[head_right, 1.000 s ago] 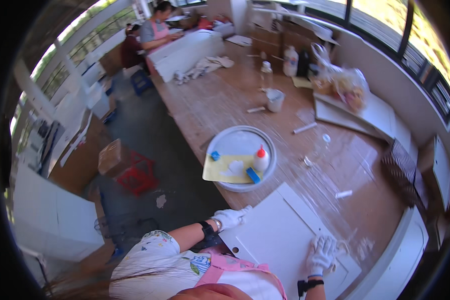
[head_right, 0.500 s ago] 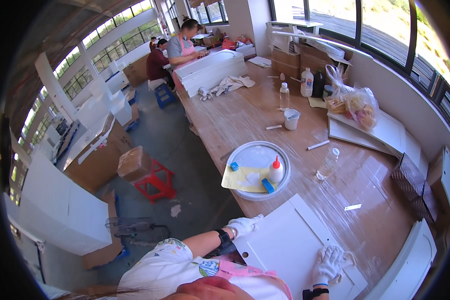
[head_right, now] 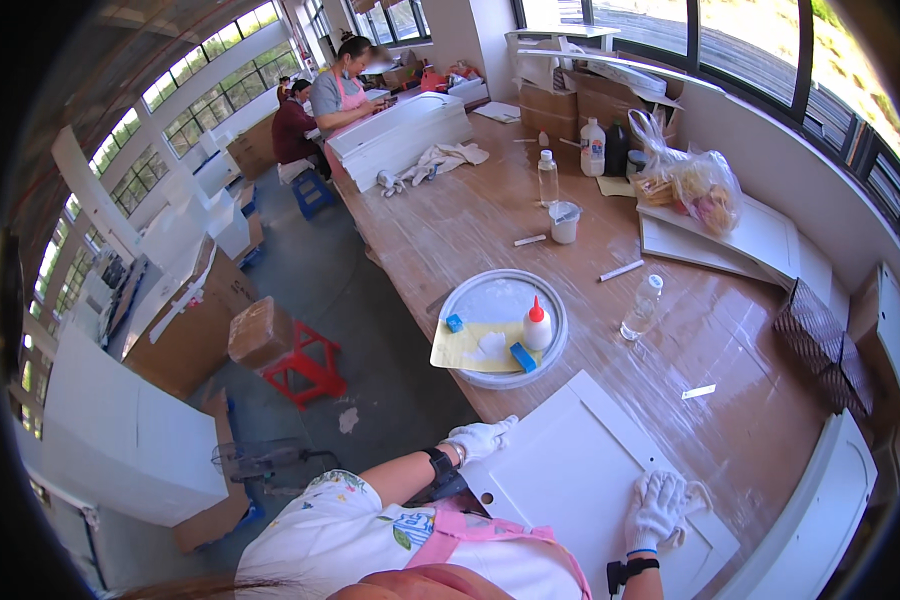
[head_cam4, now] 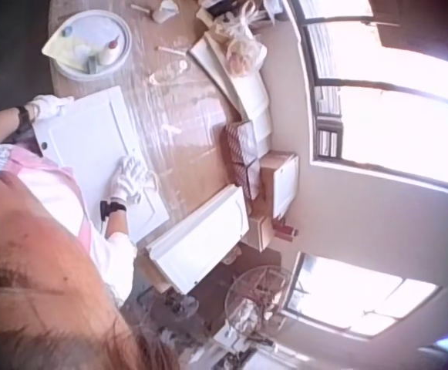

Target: Cleaning and inspecting a white cabinet door panel using a cloth, scraper block, and cleaning solution.

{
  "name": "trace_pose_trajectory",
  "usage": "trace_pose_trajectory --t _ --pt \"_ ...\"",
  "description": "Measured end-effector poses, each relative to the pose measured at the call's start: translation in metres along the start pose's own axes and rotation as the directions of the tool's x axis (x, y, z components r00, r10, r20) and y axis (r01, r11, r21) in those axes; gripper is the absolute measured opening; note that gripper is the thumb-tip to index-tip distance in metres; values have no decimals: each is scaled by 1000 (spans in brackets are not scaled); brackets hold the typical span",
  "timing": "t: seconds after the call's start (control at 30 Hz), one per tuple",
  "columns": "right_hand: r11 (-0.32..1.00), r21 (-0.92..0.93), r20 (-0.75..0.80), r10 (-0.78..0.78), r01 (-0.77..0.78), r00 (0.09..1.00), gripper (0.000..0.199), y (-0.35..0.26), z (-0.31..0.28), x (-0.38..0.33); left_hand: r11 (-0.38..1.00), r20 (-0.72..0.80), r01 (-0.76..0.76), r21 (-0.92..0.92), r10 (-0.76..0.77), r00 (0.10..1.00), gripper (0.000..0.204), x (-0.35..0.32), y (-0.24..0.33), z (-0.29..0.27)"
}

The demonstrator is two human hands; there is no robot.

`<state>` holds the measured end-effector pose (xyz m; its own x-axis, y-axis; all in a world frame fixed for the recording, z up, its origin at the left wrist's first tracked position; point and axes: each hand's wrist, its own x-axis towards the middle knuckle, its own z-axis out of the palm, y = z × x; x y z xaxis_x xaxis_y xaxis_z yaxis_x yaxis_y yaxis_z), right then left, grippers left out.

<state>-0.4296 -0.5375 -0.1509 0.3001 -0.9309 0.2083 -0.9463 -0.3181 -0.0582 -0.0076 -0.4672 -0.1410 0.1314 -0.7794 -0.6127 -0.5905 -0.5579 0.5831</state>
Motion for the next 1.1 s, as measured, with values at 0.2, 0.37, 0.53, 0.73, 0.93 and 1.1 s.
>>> trace_pose_trajectory --t 0.2,0.37,0.53,0.73,0.93,1.1 --pt "1000 -27 -27 -11 10 1000 57 4 3 -1 998 108 49 -37 -44 993 58 -11 24 -13" --pt "1000 6 14 6 -6 1000 59 -5 -9 2 980 -42 4 -199 -12 999 67 5 -6 7" --pt "1000 -13 14 -2 2 1000 58 1 4 3 990 -69 -131 42 134 989 53 13 -14 7" --pt "998 24 58 58 -59 997 57 0 4 0 920 -51 -99 380 128 990 60 -33 38 -26" --pt "1000 -6 59 -6 6 998 57 0 -2 -1 672 -677 -121 730 736 7 72 -165 122 -151" --pt "999 -13 110 45 -44 993 57 -1 -15 -4 555 -524 166 815 828 -199 38 -258 172 -190"
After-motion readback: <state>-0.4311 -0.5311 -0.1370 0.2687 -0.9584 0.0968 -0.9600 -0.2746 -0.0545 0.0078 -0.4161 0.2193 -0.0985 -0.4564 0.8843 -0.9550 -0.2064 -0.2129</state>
